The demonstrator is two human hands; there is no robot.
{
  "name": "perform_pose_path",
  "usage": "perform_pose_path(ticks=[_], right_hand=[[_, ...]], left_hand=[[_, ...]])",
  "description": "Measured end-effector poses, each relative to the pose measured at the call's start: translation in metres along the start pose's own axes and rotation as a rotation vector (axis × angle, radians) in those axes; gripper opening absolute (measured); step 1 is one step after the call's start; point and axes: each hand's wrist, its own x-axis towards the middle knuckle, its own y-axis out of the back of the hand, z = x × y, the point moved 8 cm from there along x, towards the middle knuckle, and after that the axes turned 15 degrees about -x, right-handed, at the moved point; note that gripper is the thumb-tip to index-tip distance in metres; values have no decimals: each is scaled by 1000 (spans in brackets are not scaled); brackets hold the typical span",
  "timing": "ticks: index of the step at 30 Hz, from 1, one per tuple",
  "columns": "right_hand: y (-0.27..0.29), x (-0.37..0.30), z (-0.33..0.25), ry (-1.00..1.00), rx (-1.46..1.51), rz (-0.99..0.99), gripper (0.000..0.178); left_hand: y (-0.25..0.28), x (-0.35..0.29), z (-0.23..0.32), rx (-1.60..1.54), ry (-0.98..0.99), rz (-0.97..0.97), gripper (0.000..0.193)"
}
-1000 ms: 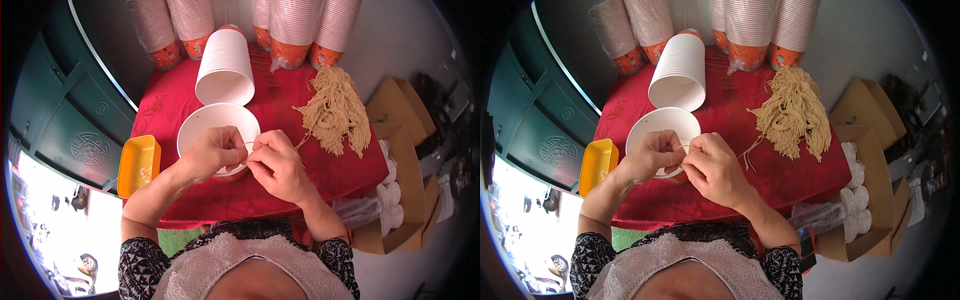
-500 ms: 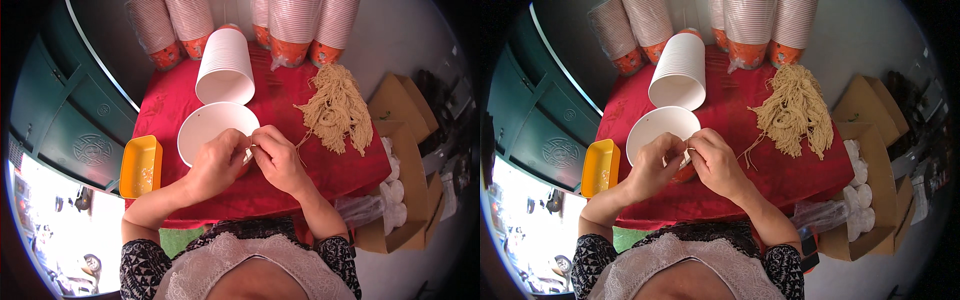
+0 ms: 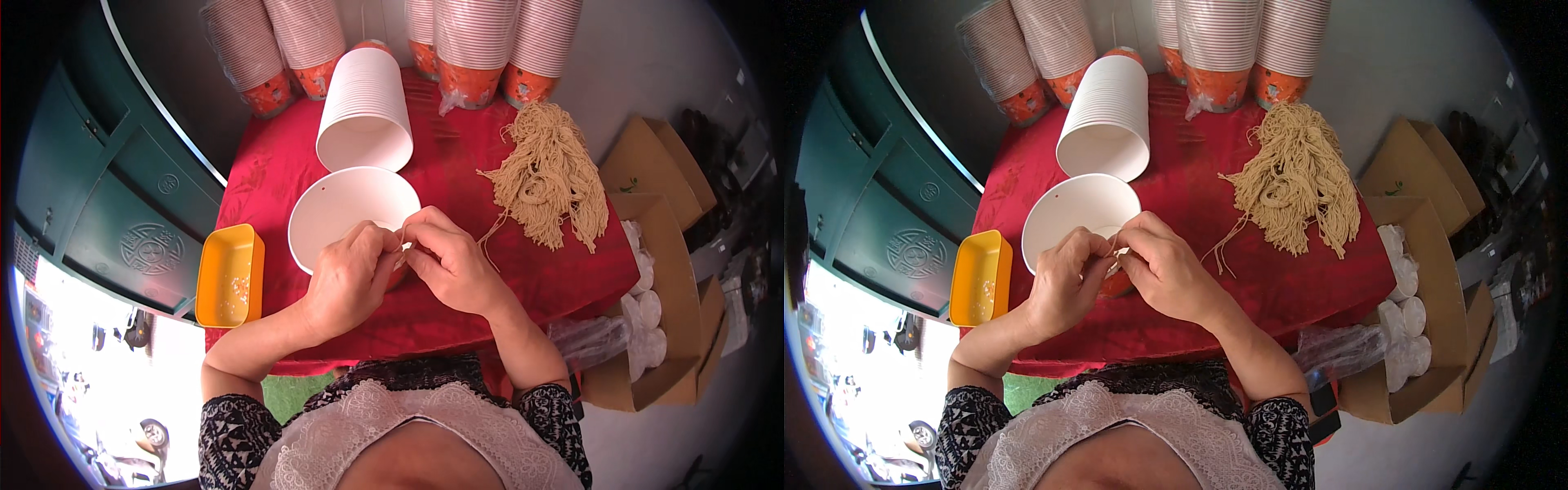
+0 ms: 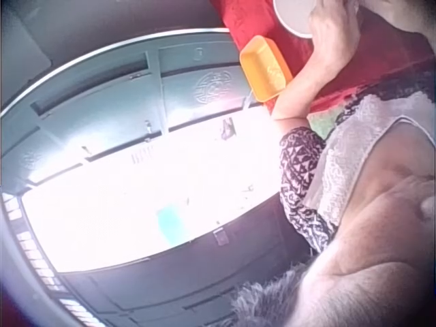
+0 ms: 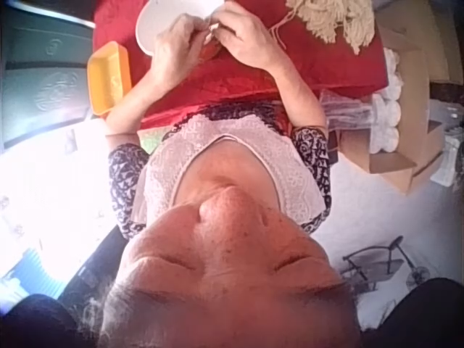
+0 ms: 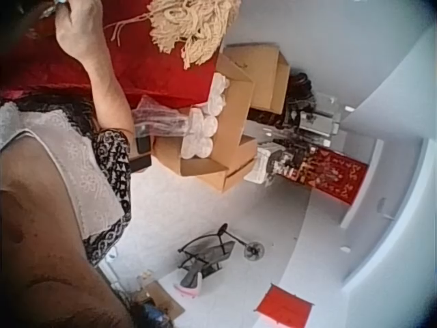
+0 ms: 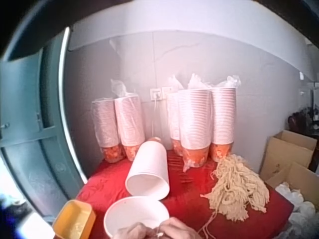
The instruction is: Unpacking stacks of large paper buckets and threading string handles through pre-punched holes on the sides.
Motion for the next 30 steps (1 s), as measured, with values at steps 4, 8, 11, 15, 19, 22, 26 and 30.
perform_pose_path(ticks=[4, 8, 11, 15, 19, 22, 26, 30], right_hand=[[-2, -4, 5, 7, 72, 59, 8], [3, -12, -3, 45, -108, 243, 12], [7, -18, -19, 190, -299, 385, 18], [1, -27, -25, 252, -383, 395, 18], [3, -27, -25, 260, -417, 402, 20], [2, -27, -18, 201, -377, 366, 26], [-3, -26, -12, 118, -297, 313, 34], [-3, -25, -9, 112, -252, 372, 30]], left_hand=[[2, 1, 1, -17, 7, -6, 19], [4, 2, -9, -140, 129, -27, 14], [4, 4, -15, -201, 158, -16, 10], [6, 4, -21, -215, 212, 11, 6], [4, 6, -21, -215, 219, -4, 5], [4, 5, -23, -220, 246, -1, 4], [4, 4, -22, -221, 243, -15, 4], [4, 6, -18, -261, 217, -4, 6]])
